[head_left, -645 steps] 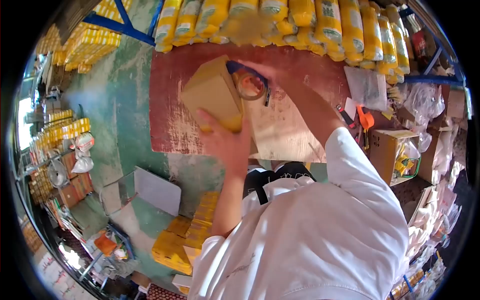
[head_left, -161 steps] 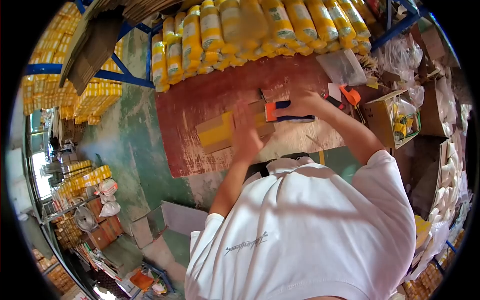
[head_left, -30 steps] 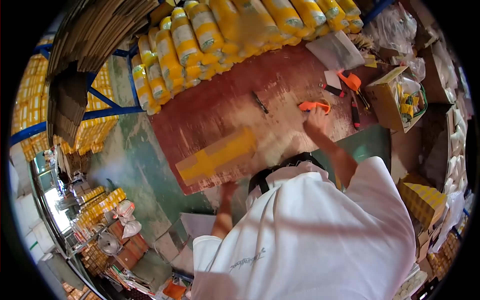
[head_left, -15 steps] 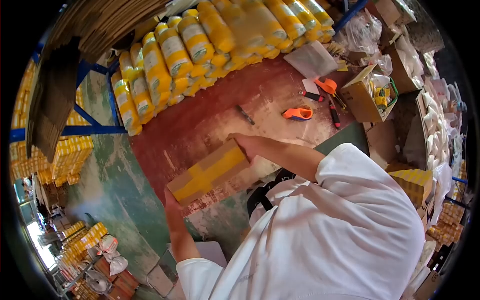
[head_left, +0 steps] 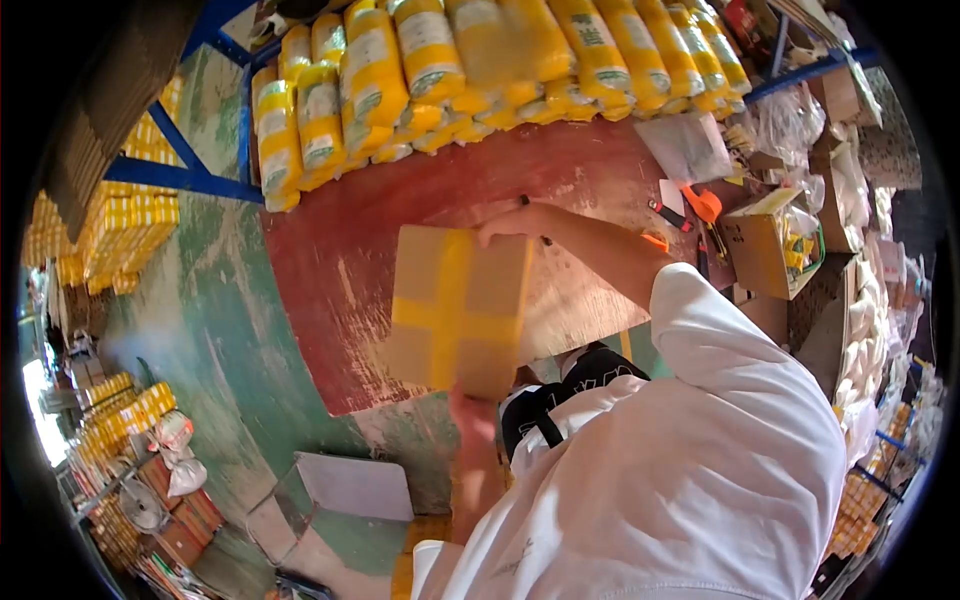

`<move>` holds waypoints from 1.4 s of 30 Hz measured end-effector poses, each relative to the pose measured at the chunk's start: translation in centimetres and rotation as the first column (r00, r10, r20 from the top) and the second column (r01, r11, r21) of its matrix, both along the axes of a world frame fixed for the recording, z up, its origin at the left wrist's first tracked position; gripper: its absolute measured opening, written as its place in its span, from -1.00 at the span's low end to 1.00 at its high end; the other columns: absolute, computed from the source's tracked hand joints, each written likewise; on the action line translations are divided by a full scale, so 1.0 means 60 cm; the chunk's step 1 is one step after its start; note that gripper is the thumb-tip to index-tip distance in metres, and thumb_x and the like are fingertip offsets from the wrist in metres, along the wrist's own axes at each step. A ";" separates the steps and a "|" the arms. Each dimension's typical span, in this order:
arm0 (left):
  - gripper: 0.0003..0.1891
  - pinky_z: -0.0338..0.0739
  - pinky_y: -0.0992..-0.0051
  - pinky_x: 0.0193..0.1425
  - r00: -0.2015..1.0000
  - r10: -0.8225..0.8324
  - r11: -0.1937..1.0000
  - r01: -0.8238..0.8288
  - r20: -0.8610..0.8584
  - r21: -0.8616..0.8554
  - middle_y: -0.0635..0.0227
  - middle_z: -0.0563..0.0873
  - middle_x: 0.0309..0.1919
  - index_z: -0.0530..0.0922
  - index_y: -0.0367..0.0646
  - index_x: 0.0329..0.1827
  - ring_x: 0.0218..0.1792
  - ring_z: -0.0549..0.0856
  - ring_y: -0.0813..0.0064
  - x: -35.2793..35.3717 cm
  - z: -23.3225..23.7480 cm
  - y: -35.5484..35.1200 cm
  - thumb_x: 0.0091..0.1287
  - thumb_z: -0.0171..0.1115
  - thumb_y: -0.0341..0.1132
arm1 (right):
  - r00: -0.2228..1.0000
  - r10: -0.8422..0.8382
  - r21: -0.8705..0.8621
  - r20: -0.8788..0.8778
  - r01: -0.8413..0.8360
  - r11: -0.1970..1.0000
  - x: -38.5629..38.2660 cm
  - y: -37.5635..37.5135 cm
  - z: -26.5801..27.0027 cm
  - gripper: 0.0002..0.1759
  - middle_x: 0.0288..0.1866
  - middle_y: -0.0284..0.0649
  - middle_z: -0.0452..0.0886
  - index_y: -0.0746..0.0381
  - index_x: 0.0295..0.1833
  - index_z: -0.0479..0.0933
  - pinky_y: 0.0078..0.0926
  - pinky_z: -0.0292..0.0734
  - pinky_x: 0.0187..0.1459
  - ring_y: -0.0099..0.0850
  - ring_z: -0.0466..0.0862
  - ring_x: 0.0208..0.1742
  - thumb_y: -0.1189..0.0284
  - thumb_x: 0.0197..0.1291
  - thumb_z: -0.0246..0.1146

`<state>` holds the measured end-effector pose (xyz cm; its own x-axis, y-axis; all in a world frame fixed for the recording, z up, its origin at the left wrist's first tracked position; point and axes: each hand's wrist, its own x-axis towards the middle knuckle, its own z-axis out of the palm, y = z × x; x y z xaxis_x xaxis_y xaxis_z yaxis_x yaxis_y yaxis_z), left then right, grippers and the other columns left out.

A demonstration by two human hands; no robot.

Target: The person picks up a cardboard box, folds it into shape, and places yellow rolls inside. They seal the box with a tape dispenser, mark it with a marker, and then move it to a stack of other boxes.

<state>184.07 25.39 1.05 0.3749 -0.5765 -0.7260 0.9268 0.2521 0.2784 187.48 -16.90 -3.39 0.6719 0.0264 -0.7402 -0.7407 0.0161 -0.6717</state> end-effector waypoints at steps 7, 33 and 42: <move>-0.56 0.25 0.06 0.57 0.998 -0.012 0.990 0.003 -0.061 -0.138 0.35 0.52 0.41 0.42 0.00 0.47 0.47 0.44 0.30 -0.115 -0.076 -0.034 0.62 -0.07 -0.11 | 0.789 -0.613 -0.466 -0.046 0.526 0.712 -0.036 -0.059 -0.059 -0.24 0.17 -0.02 0.70 0.32 0.30 0.58 -0.21 0.59 0.13 -0.20 0.70 0.10 -0.05 0.17 0.39; -0.61 0.66 0.24 0.06 -0.447 -0.405 0.871 0.077 0.798 0.485 0.15 0.74 -0.13 0.57 -0.15 0.15 -0.03 0.76 0.10 0.015 0.290 -0.354 0.29 0.44 -0.34 | 0.770 -0.478 0.101 0.422 0.484 0.869 -0.320 0.123 0.316 -0.69 -0.25 -0.44 0.58 0.22 0.27 0.49 -0.60 0.44 -0.29 -0.63 0.52 -0.33 0.41 0.50 0.23; -0.77 0.59 0.13 -0.11 -0.753 -0.327 0.640 0.268 0.571 0.720 0.16 0.70 -0.25 0.57 -0.16 -0.15 -0.18 0.69 0.01 0.071 0.288 -0.307 0.25 0.43 -0.30 | 0.593 -0.733 0.396 0.333 0.618 0.679 -0.314 0.202 0.394 -0.84 -0.35 -0.43 0.55 0.17 0.08 0.52 -0.62 0.36 -0.35 -0.66 0.48 -0.37 0.41 0.47 0.27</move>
